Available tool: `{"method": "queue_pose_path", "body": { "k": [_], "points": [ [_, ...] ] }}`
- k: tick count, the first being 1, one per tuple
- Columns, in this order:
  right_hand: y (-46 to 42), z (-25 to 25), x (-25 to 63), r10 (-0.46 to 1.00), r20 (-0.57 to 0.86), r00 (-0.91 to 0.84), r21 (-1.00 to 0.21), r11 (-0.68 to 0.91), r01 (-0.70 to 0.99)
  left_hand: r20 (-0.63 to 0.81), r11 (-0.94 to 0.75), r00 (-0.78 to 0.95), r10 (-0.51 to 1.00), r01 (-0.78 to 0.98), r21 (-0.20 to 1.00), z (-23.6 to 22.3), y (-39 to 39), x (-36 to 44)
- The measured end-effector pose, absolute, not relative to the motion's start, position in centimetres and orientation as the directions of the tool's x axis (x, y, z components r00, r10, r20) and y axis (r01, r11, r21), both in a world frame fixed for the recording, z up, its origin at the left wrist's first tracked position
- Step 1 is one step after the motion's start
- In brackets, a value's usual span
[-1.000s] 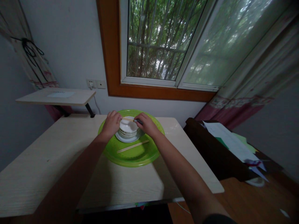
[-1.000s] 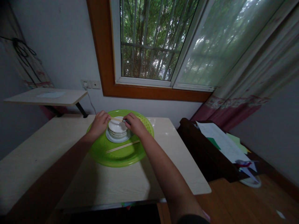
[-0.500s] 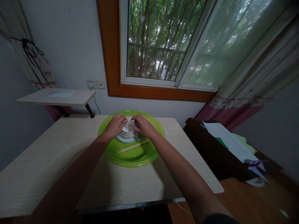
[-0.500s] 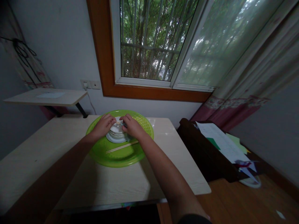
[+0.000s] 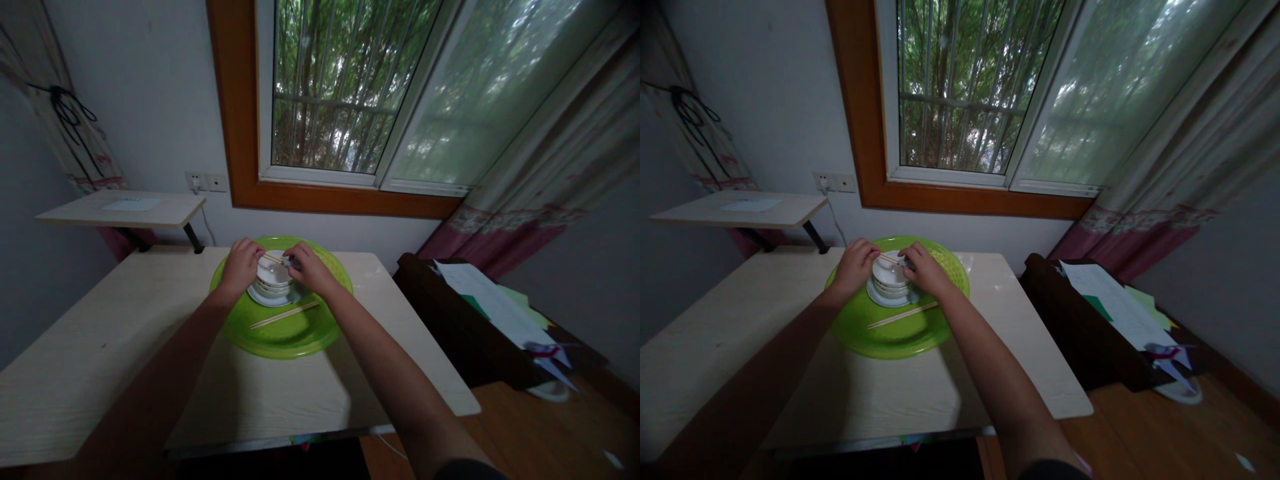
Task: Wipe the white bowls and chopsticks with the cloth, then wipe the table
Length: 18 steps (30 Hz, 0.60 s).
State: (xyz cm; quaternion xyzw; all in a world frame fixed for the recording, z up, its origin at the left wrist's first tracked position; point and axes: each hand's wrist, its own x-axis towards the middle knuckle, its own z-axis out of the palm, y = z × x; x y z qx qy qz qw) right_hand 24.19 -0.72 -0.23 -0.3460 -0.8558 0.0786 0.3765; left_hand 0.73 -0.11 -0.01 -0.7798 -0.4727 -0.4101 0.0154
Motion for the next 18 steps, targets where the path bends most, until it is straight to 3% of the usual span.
{"method": "queue_pose_path", "body": {
  "k": [8, 18],
  "points": [
    [0.1, -0.1, 25.6, 0.684, 0.639, -0.353, -0.481, 0.713, 0.510, 0.652, -0.388, -0.135, 0.746, 0.708, 0.590, 0.0, 0.5, -0.7],
    [0.4, 0.1, 26.2, 0.704, 0.699, -0.126, -0.591, 0.668, 0.452, 0.643, -0.440, -0.182, 0.744, 0.590, 0.676, 0.1, 0.7, -0.6]
  ]
}}
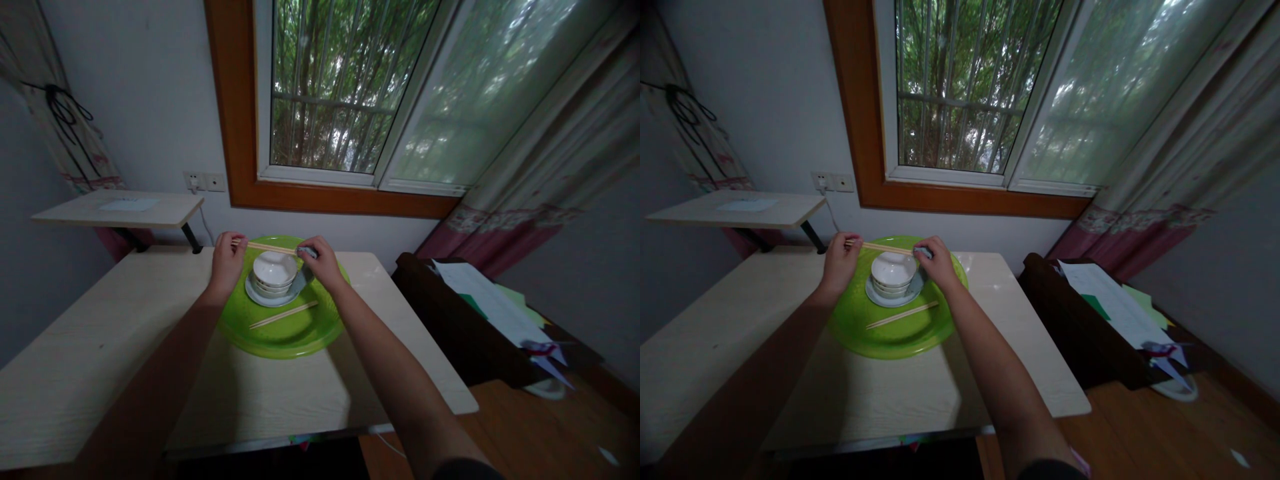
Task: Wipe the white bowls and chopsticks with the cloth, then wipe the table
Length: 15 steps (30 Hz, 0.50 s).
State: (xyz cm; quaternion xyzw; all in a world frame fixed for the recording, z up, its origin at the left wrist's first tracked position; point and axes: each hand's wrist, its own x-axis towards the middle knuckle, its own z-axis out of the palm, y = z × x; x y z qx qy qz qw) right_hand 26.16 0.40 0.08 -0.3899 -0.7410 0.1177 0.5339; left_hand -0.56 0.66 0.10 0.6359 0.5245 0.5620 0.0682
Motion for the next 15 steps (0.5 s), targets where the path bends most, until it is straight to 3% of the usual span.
{"method": "queue_pose_path", "body": {
  "k": [8, 15],
  "points": [
    [1.22, -0.11, 26.90, 0.760, 0.645, 0.079, -0.725, 0.576, 0.378, 0.628, -0.491, -0.044, 0.777, 0.581, 0.649, 0.51, 0.16, -0.05],
    [1.37, -0.23, 27.19, 0.769, 0.617, 0.166, -0.763, 0.534, 0.365, 0.656, -0.548, 0.078, 0.751, 0.629, 0.552, 0.64, 0.09, -0.06]
  ]
}}
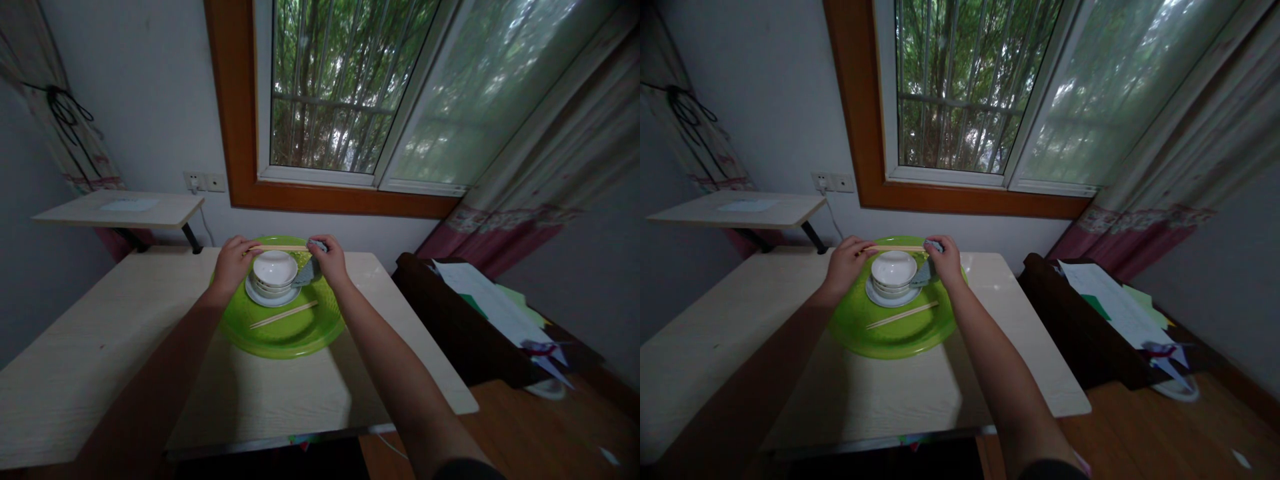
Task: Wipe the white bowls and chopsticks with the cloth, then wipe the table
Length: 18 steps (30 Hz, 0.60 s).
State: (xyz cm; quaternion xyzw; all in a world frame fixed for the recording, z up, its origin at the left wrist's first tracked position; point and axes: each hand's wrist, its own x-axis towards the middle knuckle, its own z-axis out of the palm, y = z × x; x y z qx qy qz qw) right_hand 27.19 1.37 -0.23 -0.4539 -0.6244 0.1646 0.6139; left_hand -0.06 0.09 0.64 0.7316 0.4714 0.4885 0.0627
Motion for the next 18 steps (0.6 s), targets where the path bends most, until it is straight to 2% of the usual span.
{"method": "queue_pose_path", "body": {
  "k": [4, 12, 18],
  "points": [
    [1.7, -0.7, 27.4, 0.754, 0.628, 0.193, -0.751, 0.521, 0.406, 0.626, -0.559, 0.157, 0.764, 0.646, 0.520, 0.5, 0.1, 0.0],
    [1.0, -0.2, 26.8, 0.666, 0.729, 0.159, -0.626, 0.555, 0.548, 0.576, -0.527, 0.201, 0.792, 0.702, 0.479, 0.1, 0.0, 0.1],
    [0.3, 0.2, 25.7, 0.625, 0.763, -0.165, -0.430, 0.681, 0.592, 0.502, -0.562, 0.329, 0.800, 0.705, 0.433, 0.0, -0.2, 0.7]
  ]
}}
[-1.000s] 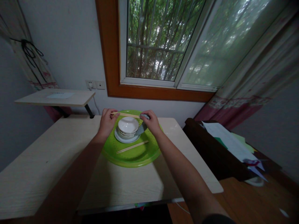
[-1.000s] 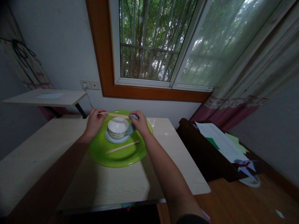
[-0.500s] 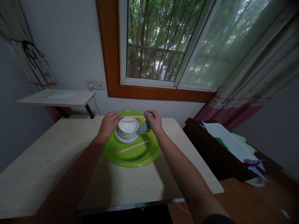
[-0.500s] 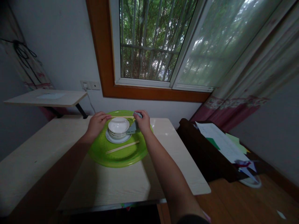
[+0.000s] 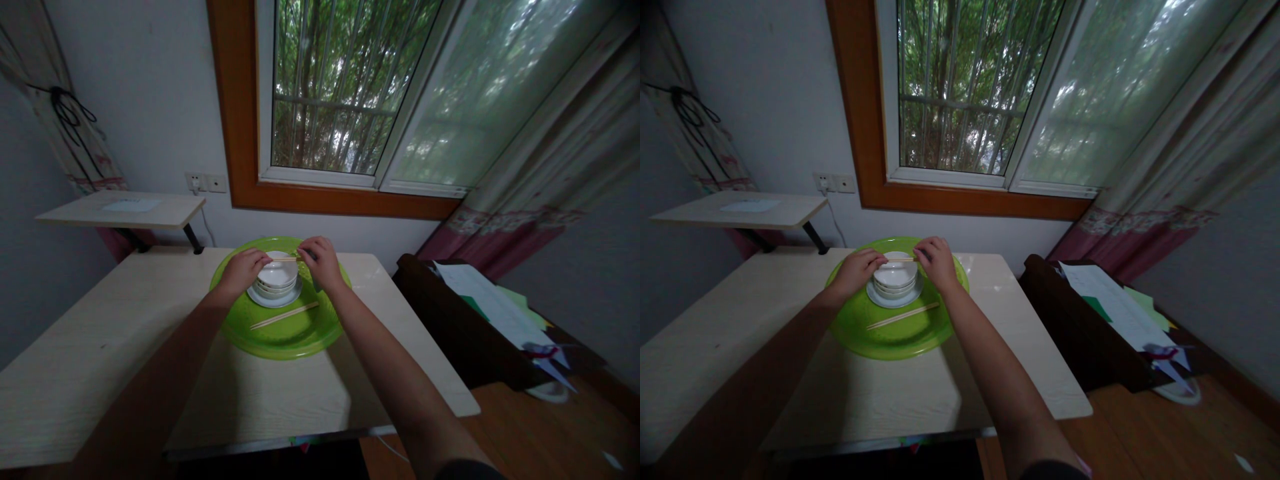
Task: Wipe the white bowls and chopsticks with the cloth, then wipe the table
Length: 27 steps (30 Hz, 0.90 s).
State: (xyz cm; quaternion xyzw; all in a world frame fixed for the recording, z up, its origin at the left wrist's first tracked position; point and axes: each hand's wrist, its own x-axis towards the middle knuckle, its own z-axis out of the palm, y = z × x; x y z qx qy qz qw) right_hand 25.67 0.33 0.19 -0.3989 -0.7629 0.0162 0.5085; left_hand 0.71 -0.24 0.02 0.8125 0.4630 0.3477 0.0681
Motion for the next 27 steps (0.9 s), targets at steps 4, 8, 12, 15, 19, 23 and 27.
{"method": "queue_pose_path", "body": {
  "k": [4, 8, 12, 15, 19, 23, 27],
  "points": [
    [0.1, 0.2, 24.8, 0.633, 0.713, -0.303, -0.423, 0.733, 0.533, 0.483, -0.574, 0.363, 0.797, 0.704, 0.418, 0.0, -0.2, 0.9],
    [-0.1, 0.1, 24.9, 0.668, 0.726, -0.162, -0.515, 0.684, 0.516, 0.499, -0.554, 0.323, 0.804, 0.714, 0.429, 0.1, -0.3, 0.9],
    [0.3, -0.4, 25.5, 0.691, 0.721, -0.059, -0.565, 0.635, 0.527, 0.535, -0.534, 0.254, 0.805, 0.704, 0.469, 0.2, -0.2, 0.6],
    [0.8, -0.8, 25.9, 0.717, 0.694, -0.059, -0.554, 0.585, 0.592, 0.548, -0.506, 0.195, 0.813, 0.703, 0.500, 0.1, -0.1, 0.3],
    [1.3, -1.2, 26.3, 0.749, 0.657, -0.083, -0.520, 0.531, 0.669, 0.560, -0.481, 0.141, 0.816, 0.704, 0.523, 0.0, 0.1, 0.1],
    [1.6, -1.4, 26.8, 0.775, 0.626, -0.082, -0.542, 0.509, 0.669, 0.575, -0.448, 0.090, 0.813, 0.727, 0.520, -0.1, 0.2, -0.2],
    [2.1, -1.6, 27.6, 0.797, 0.603, 0.008, -0.612, 0.457, 0.645, 0.568, -0.419, 0.042, 0.822, 0.720, 0.553, -0.3, 0.8, -0.8]
  ]
}}
